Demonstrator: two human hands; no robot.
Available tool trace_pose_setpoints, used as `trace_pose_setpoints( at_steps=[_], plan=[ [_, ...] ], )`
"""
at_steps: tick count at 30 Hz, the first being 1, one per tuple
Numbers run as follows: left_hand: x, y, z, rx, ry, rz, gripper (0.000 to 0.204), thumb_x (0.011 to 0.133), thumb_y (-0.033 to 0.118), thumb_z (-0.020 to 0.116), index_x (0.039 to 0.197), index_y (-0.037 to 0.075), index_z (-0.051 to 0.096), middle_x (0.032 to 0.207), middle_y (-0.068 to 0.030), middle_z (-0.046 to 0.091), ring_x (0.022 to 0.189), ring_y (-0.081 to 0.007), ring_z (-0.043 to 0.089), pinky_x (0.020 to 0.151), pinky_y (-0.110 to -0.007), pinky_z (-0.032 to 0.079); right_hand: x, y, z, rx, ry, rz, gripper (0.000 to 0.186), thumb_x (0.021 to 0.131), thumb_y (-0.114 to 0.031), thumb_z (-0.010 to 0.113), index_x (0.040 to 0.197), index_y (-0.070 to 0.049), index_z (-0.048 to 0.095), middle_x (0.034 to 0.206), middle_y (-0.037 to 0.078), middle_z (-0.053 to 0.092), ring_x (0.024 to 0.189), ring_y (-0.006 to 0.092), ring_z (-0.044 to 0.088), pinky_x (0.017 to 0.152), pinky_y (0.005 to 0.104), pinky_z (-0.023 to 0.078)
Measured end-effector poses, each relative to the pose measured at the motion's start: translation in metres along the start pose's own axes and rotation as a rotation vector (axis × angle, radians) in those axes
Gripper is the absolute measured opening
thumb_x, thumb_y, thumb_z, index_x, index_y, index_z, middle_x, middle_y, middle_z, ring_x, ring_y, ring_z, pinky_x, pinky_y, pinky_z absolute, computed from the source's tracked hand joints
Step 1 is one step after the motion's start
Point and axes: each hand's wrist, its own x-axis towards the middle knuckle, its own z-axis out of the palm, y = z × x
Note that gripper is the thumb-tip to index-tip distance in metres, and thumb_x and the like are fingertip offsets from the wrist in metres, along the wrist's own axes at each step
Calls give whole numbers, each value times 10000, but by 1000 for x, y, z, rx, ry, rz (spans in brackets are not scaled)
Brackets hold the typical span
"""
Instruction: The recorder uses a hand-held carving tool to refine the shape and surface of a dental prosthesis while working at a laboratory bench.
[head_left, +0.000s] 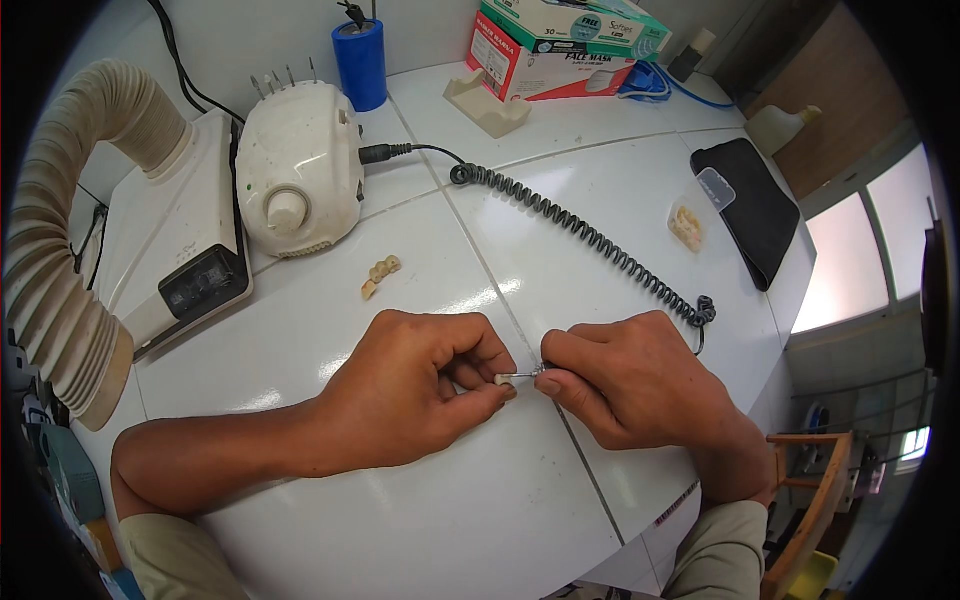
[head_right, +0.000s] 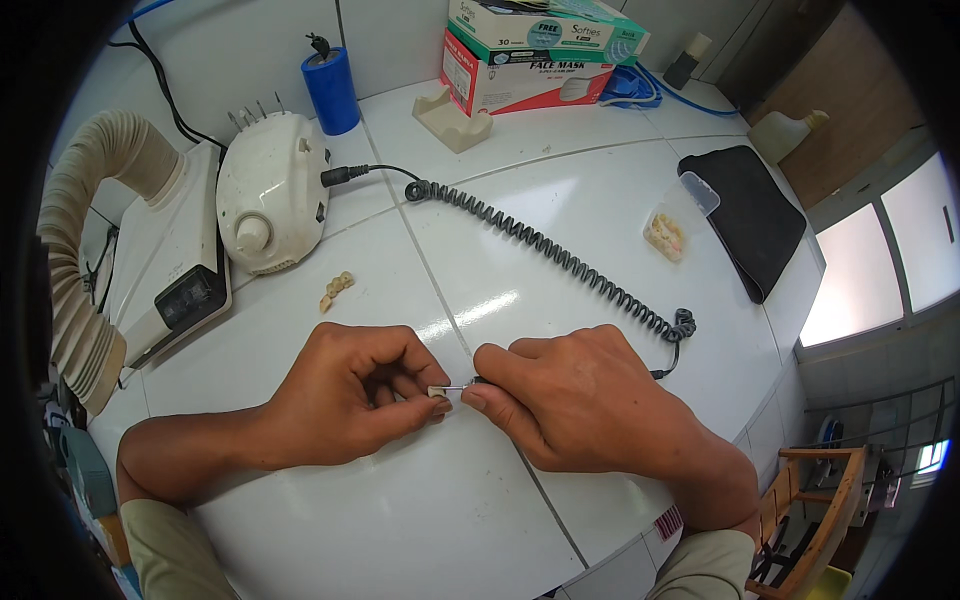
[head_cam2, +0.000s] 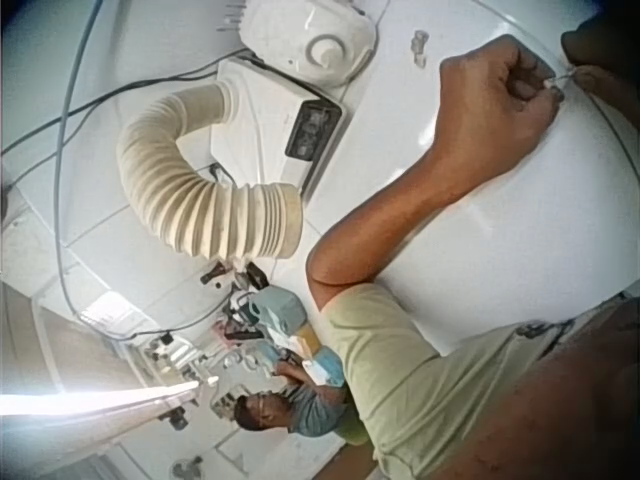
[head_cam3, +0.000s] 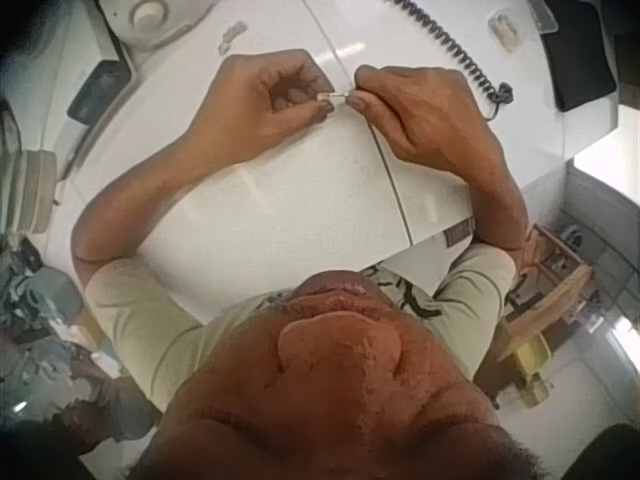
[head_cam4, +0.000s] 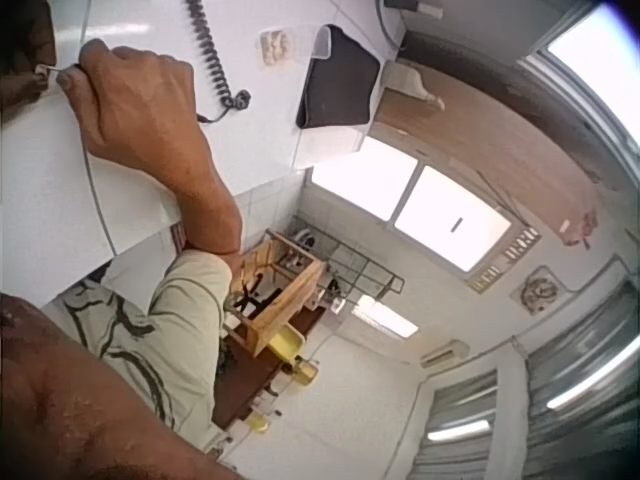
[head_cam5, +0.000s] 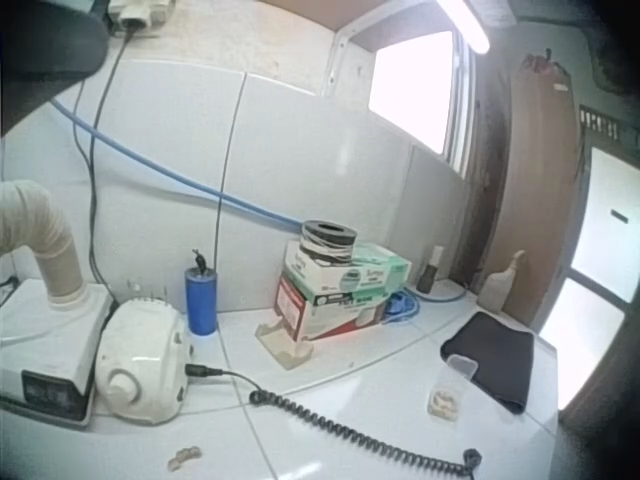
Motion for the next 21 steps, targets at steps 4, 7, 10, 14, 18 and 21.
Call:
trace_pose_setpoints(
  at_steps=[4, 7, 10, 14, 18, 21],
  plan=[
    [0, -4, 1, 28, 3, 29, 137, 948, 83, 850, 1023, 4, 768, 881, -31, 788, 695, -24, 661, 623, -195, 532, 0, -2, 1, -25, 9, 0, 314, 1116, -344, 624, 928, -94, 644, 663, 99, 648, 553, 357, 645, 539, 474, 447],
    [1, 4, -1, 23, -29, -17, 143, 948, 62, 819, 1000, -41, 734, 913, -122, 805, 827, -144, 789, 704, -266, 630, 0, -2, 2, -30, 12, 5, 322, 1115, -350, 629, 919, -96, 646, 659, 97, 646, 546, 352, 643, 532, 472, 444],
    [1, 4, -2, 12, -33, -34, 142, 944, 59, 819, 993, -43, 733, 905, -121, 804, 822, -144, 788, 700, -267, 627, 0, -3, 1, -27, 10, -13, 323, 1113, -350, 633, 910, -99, 645, 653, 92, 640, 537, 345, 637, 525, 466, 441],
    [1, 4, -1, 7, -29, -29, 142, 940, 59, 819, 988, -44, 735, 896, -120, 803, 820, -145, 789, 697, -266, 626, 0, -2, 3, -31, 35, -10, 314, 1110, -348, 639, 915, -103, 653, 646, 82, 632, 529, 339, 629, 522, 464, 436],
    [1, 3, -1, 22, -27, -26, 140, 938, 59, 818, 981, -46, 735, 890, -123, 801, 815, -148, 789, 690, -266, 624, 0, -3, 4, -34, 25, -16, 307, 1109, -348, 640, 921, -105, 656, 643, 75, 628, 527, 335, 626, 518, 463, 433],
    [1, 3, 0, 21, -31, -26, 139, 938, 59, 817, 978, -44, 734, 889, -126, 799, 811, -150, 788, 686, -268, 625, 0, -2, 4, -36, 27, -12, 304, 1110, -350, 637, 928, -108, 659, 644, 74, 628, 528, 336, 627, 516, 464, 432]
  ],
)
